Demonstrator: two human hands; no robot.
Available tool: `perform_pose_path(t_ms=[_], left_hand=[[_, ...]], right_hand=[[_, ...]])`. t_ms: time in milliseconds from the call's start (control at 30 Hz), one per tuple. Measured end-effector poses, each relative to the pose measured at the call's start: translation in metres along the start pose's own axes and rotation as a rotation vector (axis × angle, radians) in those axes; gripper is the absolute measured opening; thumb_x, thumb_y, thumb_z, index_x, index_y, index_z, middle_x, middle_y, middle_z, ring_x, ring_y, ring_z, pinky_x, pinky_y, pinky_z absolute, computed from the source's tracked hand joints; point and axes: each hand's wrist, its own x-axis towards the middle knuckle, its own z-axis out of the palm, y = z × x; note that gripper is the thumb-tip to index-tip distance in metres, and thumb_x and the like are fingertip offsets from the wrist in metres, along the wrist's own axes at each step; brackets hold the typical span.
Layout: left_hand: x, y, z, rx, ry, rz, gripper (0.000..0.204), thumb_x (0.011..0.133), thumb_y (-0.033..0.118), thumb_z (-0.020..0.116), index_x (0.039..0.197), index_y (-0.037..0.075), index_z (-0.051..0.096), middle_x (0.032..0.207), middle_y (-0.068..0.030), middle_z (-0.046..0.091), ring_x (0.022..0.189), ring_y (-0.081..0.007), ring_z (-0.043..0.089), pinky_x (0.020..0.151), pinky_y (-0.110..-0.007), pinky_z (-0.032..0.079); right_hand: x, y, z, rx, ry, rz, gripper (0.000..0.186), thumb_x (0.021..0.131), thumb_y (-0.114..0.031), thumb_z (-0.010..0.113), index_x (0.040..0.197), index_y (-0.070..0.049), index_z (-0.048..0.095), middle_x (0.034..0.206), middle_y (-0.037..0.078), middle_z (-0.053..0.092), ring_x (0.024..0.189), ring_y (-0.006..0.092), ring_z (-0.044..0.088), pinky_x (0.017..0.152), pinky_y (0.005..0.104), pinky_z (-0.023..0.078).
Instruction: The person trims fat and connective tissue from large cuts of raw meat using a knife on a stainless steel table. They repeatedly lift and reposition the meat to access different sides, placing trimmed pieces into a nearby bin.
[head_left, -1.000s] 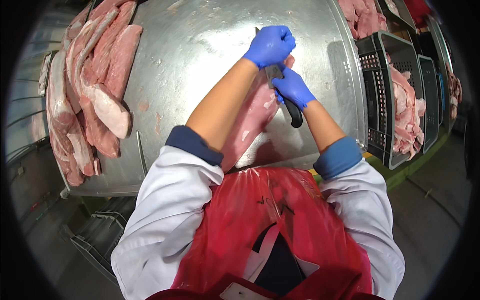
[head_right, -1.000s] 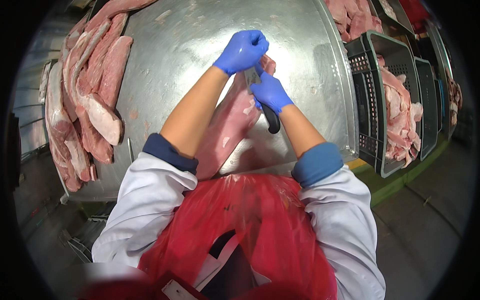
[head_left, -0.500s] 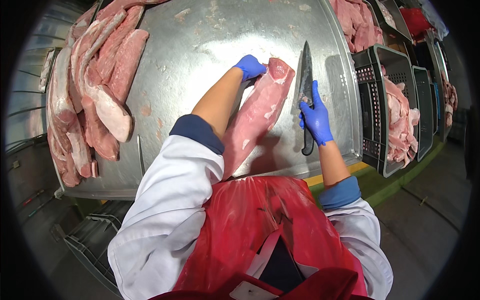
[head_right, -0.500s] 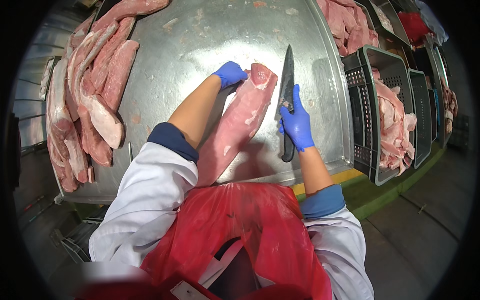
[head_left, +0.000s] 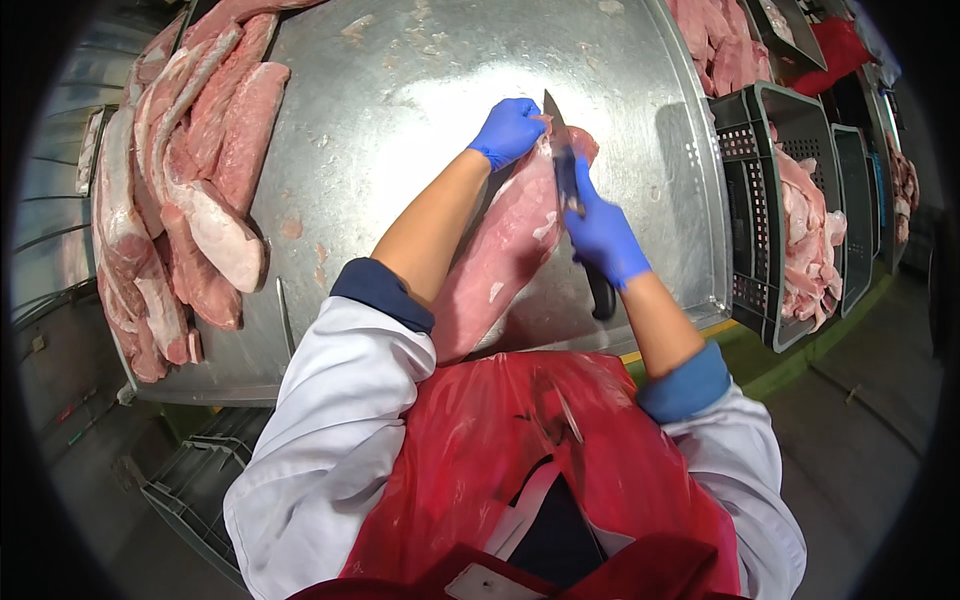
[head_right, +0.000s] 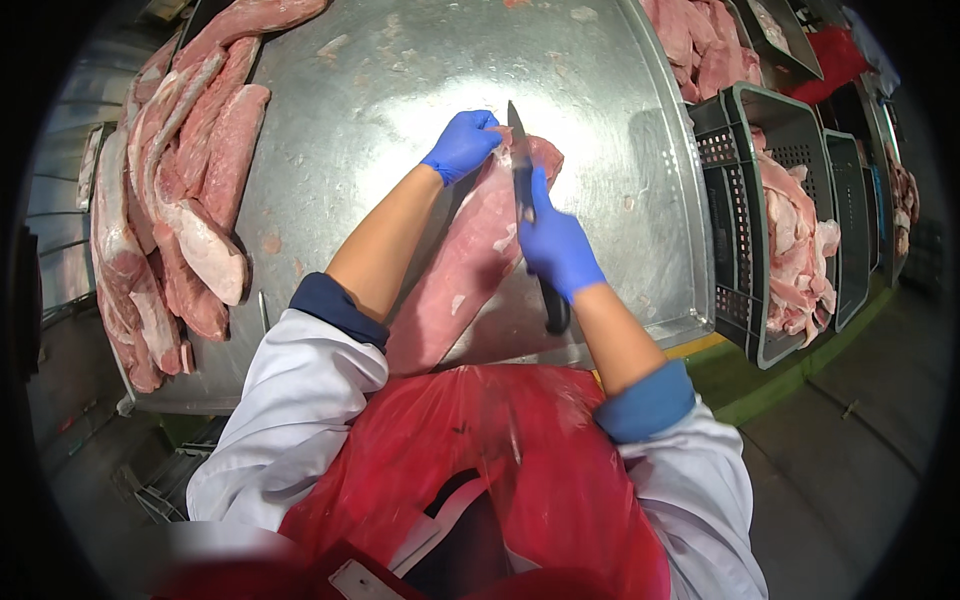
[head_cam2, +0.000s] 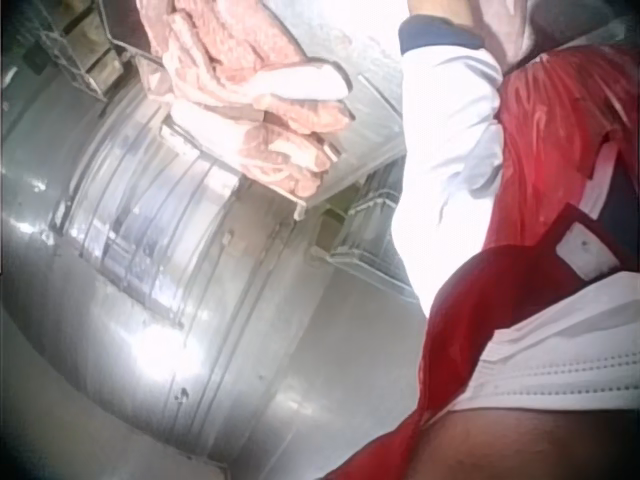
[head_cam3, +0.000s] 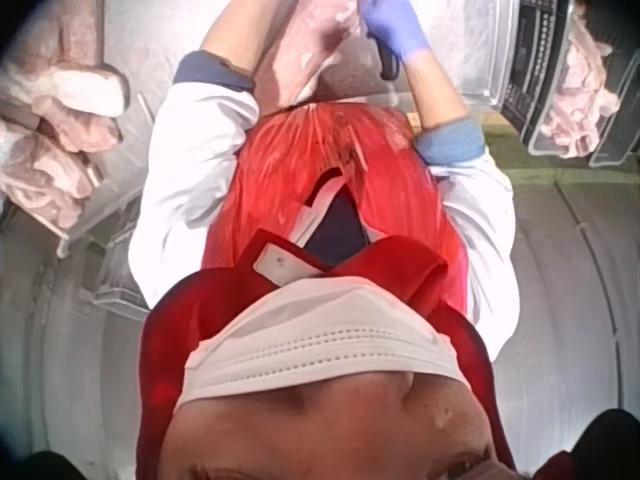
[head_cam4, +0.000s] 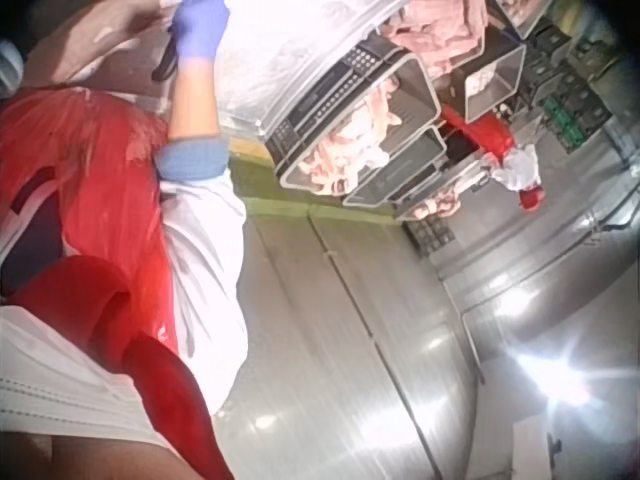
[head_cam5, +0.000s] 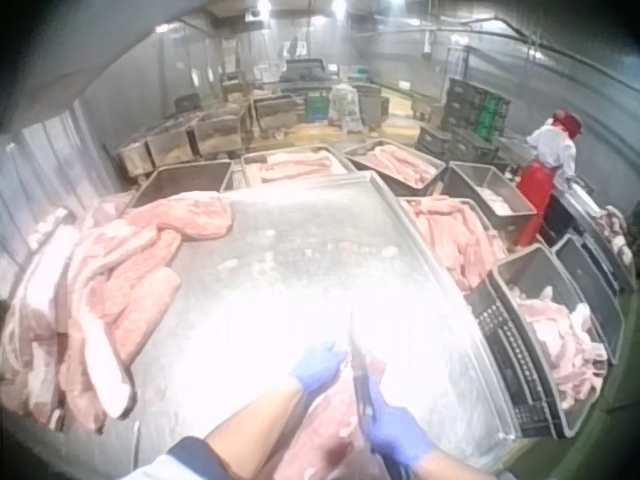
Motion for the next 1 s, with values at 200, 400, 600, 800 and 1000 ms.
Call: perform_pose_path(t_ms=[200,400,600,800,1000], left_hand=[[-0.004,0.036,0.022,0.17,-0.11,0.174,0.029,0.091,0.016,0.064,0.067,0.005,0.053,0.063,-0.001,0.052,0.064,-0.0094,0.049,0.06,-0.03,0.043],[0.006,0.026,0.006,-0.085,-0.12,0.11,0.02,0.087,0.013,0.065,0.071,0.002,0.058,0.064,-0.0045,0.057,0.062,-0.0131,0.053,0.061,-0.032,0.047],[-0.023,0.072,0.018,-0.323,-0.276,0.255,0.024,0.086,0.009,0.065,0.067,0.002,0.053,0.063,-0.0029,0.053,0.066,-0.0106,0.056,0.061,-0.031,0.048],[-0.059,0.096,-0.004,-0.411,-0.239,0.3,0.028,0.087,0.008,0.066,0.068,0.004,0.045,0.069,0.0015,0.049,0.072,-0.0089,0.053,0.067,-0.028,0.047],[-0.128,0.14,-0.028,-0.238,-0.107,0.357,0.019,0.085,0.012,0.071,0.076,0.002,0.057,0.073,0.0041,0.051,0.074,-0.0078,0.051,0.069,-0.026,0.046]], right_hand=[[0.075,0.021,-0.006,0.127,0.175,-0.046,0.08,0.094,-0.011,0.057,0.162,-0.022,0.018,0.083,0.013,0.064,0.059,0.0181,0.061,0.056,0.0331,0.054],[-0.007,0.021,0.006,0.314,-0.129,-0.042,0.074,0.093,-0.009,0.055,0.159,-0.01,0.022,0.087,0.014,0.067,0.062,0.0177,0.064,0.059,0.0345,0.055],[0.054,0.02,0.003,0.491,-0.127,0.082,0.083,0.093,-0.007,0.056,0.163,-0.025,0.015,0.08,0.012,0.065,0.058,0.0154,0.06,0.056,0.0312,0.052],[-0.097,0.014,0.014,0.313,-0.342,0.172,0.077,0.097,-0.01,0.053,0.163,-0.02,0.015,0.074,0.008,0.059,0.056,0.0145,0.057,0.052,0.0307,0.05],[-0.056,-0.004,0.041,0.335,-0.329,0.035,0.078,0.096,-0.009,0.053,0.163,-0.021,0.014,0.075,0.008,0.059,0.055,0.0147,0.056,0.053,0.0312,0.05]])
